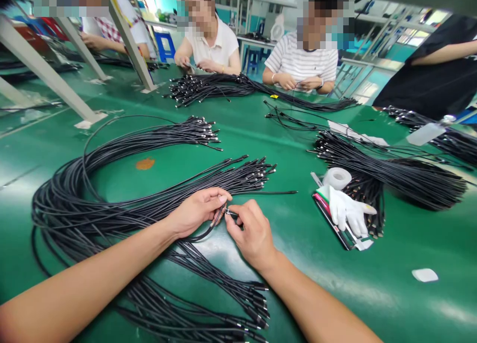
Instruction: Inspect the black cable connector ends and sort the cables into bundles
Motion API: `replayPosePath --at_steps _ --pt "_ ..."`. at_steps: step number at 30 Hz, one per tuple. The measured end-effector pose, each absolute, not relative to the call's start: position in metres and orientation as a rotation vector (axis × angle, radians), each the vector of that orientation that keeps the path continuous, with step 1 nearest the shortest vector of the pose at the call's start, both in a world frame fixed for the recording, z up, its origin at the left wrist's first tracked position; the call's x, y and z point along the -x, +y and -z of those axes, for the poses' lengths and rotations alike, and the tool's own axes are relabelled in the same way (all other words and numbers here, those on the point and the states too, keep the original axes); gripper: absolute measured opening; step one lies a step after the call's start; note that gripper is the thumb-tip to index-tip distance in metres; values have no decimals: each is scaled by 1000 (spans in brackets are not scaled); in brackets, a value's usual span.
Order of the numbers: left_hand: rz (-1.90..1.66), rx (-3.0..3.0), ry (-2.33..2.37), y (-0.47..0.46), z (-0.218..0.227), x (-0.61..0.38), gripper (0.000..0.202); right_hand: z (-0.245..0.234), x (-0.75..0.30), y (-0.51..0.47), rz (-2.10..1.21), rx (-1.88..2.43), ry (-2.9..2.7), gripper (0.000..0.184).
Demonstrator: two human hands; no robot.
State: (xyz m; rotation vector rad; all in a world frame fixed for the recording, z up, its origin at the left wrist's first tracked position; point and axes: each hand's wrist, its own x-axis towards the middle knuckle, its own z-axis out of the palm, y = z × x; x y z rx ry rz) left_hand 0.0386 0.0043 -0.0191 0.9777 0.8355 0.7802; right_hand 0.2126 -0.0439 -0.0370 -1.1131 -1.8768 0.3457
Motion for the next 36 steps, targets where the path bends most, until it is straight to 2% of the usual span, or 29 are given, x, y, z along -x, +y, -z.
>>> replayPosePath --at_steps 36 --pt "-776 -1026 813 3 23 -40 37 36 -212 -49 -296 1112 -1968 14"
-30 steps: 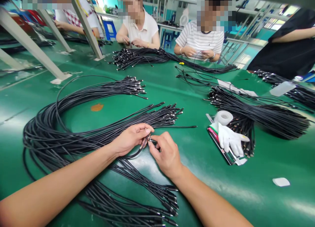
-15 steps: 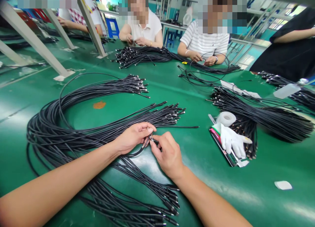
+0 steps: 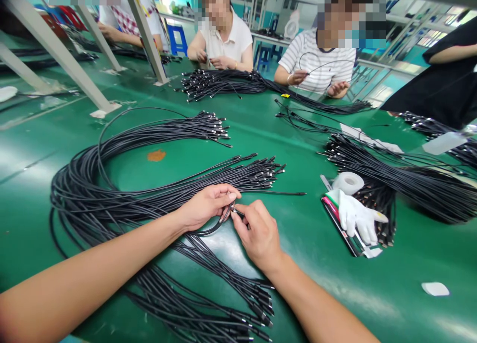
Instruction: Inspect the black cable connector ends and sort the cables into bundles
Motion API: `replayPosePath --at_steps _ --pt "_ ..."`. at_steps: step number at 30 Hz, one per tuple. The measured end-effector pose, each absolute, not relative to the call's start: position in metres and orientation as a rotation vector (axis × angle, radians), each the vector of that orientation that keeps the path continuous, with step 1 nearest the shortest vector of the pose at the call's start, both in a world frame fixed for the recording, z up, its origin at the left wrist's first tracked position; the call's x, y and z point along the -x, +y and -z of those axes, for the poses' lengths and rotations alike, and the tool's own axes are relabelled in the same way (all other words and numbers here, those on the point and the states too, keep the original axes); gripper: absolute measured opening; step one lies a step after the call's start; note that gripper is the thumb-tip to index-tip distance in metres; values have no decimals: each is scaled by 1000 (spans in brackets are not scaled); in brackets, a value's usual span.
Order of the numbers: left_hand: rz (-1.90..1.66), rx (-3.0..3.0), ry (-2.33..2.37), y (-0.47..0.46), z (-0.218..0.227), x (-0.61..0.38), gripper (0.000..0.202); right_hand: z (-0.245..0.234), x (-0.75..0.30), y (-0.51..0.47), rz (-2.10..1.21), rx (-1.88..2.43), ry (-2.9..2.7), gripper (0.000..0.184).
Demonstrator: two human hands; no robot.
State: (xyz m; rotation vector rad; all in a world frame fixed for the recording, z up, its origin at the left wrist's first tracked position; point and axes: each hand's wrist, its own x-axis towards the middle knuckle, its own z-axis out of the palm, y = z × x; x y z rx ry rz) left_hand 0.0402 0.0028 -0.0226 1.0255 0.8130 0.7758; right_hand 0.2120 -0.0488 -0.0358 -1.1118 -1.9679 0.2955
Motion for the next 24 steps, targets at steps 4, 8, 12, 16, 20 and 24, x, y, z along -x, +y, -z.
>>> replayPosePath --at_steps 4,8,12,16,20,24 --pt "-780 -1026 802 3 24 -40 38 36 -212 -49 -285 1104 -1980 15" --pt "-780 -1027 799 3 24 -40 40 35 -213 -49 -282 1099 -1990 15" --pt "-779 -1026 804 3 23 -40 41 34 -213 -50 -256 1087 -2002 15" --pt "-775 -1030 808 3 23 -40 42 34 -214 -49 -245 1074 -2017 16" --pt "-775 -1035 808 3 23 -40 42 33 -214 -49 -249 1059 -2029 16" --pt "-778 -1028 801 2 21 -40 43 29 -215 -51 -261 1038 -2019 16"
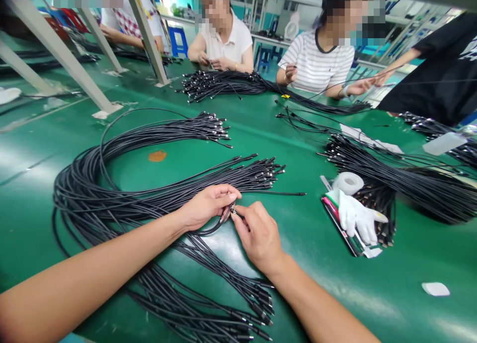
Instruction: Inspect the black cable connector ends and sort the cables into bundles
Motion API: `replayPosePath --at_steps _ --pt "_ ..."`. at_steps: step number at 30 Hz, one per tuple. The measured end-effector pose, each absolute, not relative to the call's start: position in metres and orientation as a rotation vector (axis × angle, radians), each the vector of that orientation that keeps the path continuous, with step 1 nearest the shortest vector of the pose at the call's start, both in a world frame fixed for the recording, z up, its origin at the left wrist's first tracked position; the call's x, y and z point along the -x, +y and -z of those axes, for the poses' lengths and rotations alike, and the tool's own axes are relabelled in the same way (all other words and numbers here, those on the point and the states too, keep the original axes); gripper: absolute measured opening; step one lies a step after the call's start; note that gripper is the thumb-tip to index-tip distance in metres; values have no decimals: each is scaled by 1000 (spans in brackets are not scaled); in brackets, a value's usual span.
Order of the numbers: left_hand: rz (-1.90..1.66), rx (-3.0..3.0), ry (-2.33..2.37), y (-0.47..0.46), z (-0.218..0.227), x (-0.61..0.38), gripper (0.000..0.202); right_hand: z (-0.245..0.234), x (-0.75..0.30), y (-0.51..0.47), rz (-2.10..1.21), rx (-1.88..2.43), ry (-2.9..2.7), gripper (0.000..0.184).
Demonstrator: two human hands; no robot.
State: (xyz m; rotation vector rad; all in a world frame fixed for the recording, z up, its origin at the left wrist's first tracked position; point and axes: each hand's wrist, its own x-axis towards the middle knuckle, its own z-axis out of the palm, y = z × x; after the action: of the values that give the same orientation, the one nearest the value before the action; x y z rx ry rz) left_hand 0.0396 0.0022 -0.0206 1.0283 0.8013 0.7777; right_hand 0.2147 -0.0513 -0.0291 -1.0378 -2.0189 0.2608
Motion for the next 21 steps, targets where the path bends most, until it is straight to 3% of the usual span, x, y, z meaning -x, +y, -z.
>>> replayPosePath --at_steps 11,16,21 --pt "-706 -1198 786 -1 17 -36 39 45 -230 -24 -378 1257 -1857 12" --pt "-441 -1502 708 -10 4 -32 52 43 -226 -13 -458 1288 -1735 12" --pt "-159 -1838 800 -8 19 -32 60 44 -224 1 -463 1357 -1691 14"
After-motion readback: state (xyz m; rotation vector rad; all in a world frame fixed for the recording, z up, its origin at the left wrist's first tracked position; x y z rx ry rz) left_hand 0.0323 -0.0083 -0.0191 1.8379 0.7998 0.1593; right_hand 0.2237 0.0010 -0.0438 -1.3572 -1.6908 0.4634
